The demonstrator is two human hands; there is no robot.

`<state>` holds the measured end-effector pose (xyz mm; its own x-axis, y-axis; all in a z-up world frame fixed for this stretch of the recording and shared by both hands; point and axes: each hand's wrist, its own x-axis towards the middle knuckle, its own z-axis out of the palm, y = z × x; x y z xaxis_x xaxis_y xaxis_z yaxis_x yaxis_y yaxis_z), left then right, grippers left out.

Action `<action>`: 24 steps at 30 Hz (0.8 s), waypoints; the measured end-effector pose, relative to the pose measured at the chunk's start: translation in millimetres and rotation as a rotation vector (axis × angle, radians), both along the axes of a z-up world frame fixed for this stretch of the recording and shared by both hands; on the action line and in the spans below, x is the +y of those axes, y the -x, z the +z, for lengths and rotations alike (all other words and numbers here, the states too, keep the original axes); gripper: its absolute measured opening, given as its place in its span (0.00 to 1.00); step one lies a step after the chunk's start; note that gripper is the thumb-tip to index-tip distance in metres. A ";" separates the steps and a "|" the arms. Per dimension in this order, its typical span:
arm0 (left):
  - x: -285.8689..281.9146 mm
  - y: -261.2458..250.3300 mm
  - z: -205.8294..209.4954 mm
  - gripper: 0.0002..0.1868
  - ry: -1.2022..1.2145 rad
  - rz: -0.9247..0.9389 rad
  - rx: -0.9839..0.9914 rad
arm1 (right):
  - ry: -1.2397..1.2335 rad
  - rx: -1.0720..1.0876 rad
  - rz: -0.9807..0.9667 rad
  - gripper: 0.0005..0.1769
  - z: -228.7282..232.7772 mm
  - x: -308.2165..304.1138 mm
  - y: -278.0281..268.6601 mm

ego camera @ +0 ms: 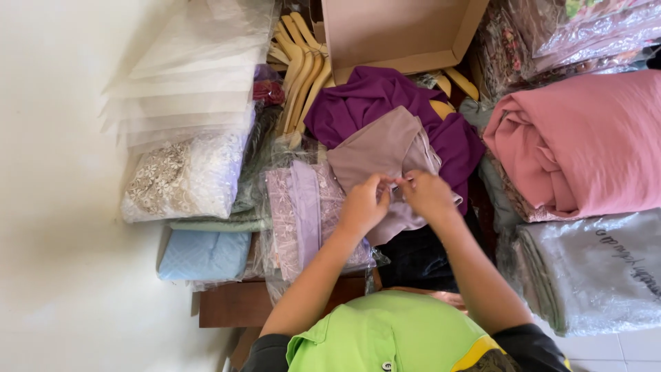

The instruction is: Hanging various items of clothing onto wooden hangers in a stockroom area.

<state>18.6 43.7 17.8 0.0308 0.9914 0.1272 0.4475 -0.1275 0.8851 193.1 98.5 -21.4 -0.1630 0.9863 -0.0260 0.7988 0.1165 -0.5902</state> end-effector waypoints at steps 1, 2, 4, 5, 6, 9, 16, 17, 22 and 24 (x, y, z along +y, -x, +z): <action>0.5 -0.4 0.3 0.13 -0.005 0.003 0.001 | -0.005 0.001 0.003 0.17 -8.7 0.8 4.1; -1.5 1.0 -0.1 0.13 0.056 0.016 0.044 | -0.027 0.039 -0.015 0.16 -18.6 -0.2 10.4; -3.4 5.1 -6.9 0.13 0.122 0.040 0.087 | -0.044 0.080 -0.023 0.16 -34.5 -0.7 18.6; -3.5 7.5 -13.1 0.14 0.120 0.036 0.041 | -0.002 0.276 -0.031 0.16 -40.2 -0.2 20.1; -4.1 7.9 -19.9 0.15 0.119 0.028 -0.010 | 0.042 0.468 -0.042 0.17 -45.9 -0.8 19.1; -2.4 10.3 -25.8 0.17 0.097 0.041 -0.209 | 0.094 0.729 -0.014 0.17 -23.3 -3.2 16.1; -1.2 2.6 -6.1 0.19 0.181 0.098 -0.425 | -0.177 0.622 0.020 0.12 41.4 -27.3 33.5; -1.7 2.1 -7.5 0.19 0.189 0.103 -0.476 | -0.258 0.552 0.028 0.11 45.7 -30.5 35.9; 4.2 1.1 -51.6 0.19 0.165 0.040 -0.691 | -0.397 0.402 0.045 0.10 59.5 -35.3 38.2; 6.3 4.0 -52.0 0.19 0.129 -0.028 -0.790 | -0.444 0.399 0.058 0.09 67.8 -34.1 38.0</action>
<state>14.5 50.1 -34.2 0.0043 1.0000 0.0064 -0.3201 -0.0047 0.9474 155.1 64.4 46.4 -0.1291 0.8781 0.4607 0.5105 0.4572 -0.7283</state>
